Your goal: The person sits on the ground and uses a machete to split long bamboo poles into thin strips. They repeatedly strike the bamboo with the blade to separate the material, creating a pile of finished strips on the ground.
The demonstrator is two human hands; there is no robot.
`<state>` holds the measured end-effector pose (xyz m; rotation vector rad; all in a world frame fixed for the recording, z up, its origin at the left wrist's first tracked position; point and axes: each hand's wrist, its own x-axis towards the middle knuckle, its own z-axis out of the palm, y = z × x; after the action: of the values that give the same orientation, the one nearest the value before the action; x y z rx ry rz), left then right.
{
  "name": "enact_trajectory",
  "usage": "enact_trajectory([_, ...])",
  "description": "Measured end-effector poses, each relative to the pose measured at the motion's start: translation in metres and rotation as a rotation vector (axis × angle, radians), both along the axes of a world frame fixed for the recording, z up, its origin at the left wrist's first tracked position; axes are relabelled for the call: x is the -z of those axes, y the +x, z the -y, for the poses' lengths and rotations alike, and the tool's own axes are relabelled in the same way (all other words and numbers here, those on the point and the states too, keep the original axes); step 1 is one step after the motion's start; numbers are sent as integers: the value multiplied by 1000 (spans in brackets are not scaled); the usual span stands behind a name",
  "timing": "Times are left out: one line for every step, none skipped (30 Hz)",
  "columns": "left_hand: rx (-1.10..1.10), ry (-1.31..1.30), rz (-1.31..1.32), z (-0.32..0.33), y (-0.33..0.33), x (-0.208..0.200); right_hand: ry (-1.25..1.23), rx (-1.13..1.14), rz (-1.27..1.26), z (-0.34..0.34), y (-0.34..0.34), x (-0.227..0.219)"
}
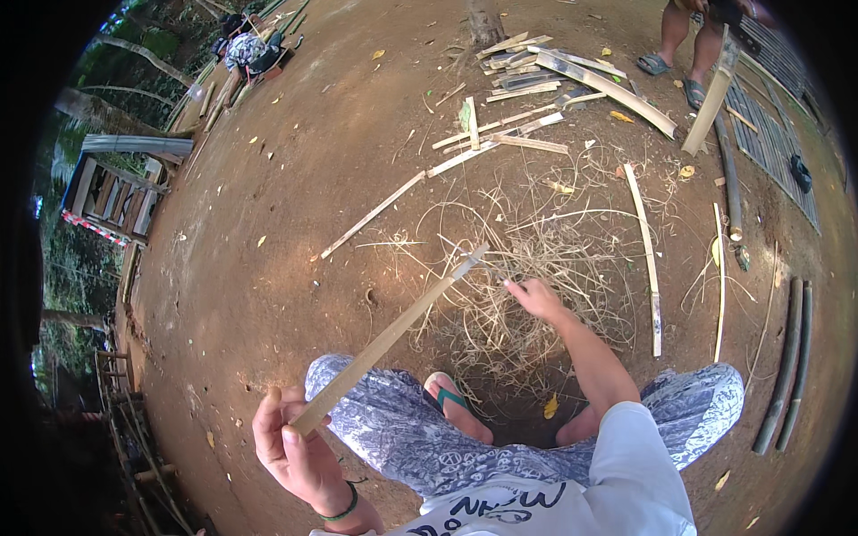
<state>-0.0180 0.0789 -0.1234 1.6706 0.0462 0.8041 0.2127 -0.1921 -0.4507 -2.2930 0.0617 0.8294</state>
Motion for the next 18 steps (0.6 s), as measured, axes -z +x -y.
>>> enact_trajectory([58, 58, 4, -6, 8, 1, 11, -4, 20, 1, -1, -3])
enact_trajectory([127, 122, 2, -12, 12, 1, 30, 2, 34, 0, -9, -2])
enact_trajectory([219, 83, -39, -15, 13, -1, -83, 193, 84, -9, -15, 1])
enact_trajectory([219, 48, -24, -12, 14, 1, -40, 235, 51, -9, -25, 2])
enact_trajectory([209, 20, -4, -10, 17, 0, 9, 267, 24, -16, -32, -4])
enact_trajectory([206, -8, 23, -8, 21, 0, 60, 306, 2, -22, -37, -13])
enact_trajectory([181, -32, 24, -5, 20, 0, 178, 267, 8, -34, -53, -24])
enact_trajectory([170, -47, 32, -2, 22, 0, 340, 237, 124, -44, -72, -45])
enact_trajectory([157, -64, 35, 1, 23, 0, 352, 136, 342, -57, -87, -71])
enact_trajectory([147, -80, 44, 4, 25, 0, 459, 114, 359, -69, -100, -96])
enact_trajectory([156, -86, 44, 5, 24, -1, 571, 94, 452, -79, -113, -111])
enact_trajectory([163, -88, 53, 4, 25, -1, 642, 54, 482, -83, -119, -129])
enact_trajectory([166, -90, 61, 2, 25, -2, 656, 4, 641, -83, -122, -129])
enact_trajectory([174, -59, 52, 1, 25, -2, 668, -48, 799, -81, -123, -126])
enact_trajectory([184, -28, 41, 2, 25, -2, 571, 35, 733, -78, -121, -109])
enact_trajectory([198, 1, 29, 3, 24, -2, 470, 118, 665, -73, -115, -79])
enact_trajectory([157, 79, 6, -2, 28, -1, 350, 322, 195, -64, -101, -53])
enact_trajectory([156, 21, 0, -6, 25, -1, 350, 287, 248, -69, -101, -64])
